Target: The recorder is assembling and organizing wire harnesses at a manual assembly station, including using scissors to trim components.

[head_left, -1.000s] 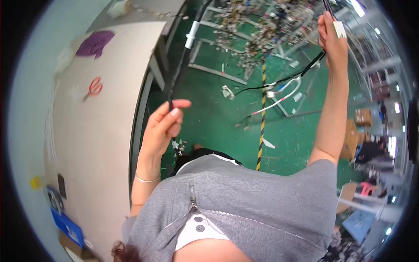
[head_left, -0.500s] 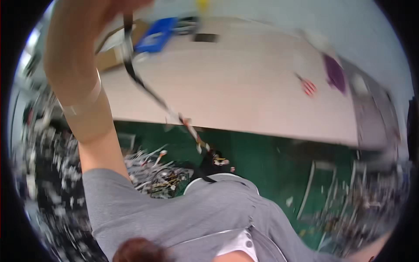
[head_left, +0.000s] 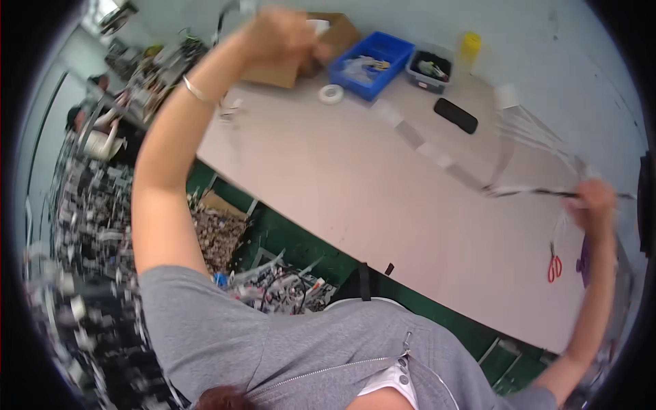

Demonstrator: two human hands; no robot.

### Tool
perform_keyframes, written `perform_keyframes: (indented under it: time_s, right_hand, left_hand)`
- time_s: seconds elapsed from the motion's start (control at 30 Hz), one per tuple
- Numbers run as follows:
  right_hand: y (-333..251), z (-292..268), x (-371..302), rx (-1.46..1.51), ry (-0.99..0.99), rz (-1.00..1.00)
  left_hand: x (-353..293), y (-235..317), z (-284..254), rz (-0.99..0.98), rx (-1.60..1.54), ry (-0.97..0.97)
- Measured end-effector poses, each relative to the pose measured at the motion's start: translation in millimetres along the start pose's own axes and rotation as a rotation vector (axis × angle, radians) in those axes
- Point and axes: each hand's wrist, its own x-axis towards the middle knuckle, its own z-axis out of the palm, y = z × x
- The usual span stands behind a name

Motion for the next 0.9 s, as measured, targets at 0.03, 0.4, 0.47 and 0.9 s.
perform_keyframes:
  time_s: [0.03,0.4,0.47,0.9]
  right_hand:
    - [-41,28,7,0.104,0.000,0.032]
    - [-250,307,50,0.562,0.115,0.480]
    - [-249,263,19,0.591,0.217,0.637]
    - [-2,202,-328,0.231,-0.090,1.322]
  left_hand:
    - [7,33,47,-0.086,-0.035,0.105]
    - [-93,212,408,-0.884,-0.300,-0.165]
    - [34,248,340,-0.708,-0.425,0.096]
    - [437,436,202,-0.668,-0.947,-0.173]
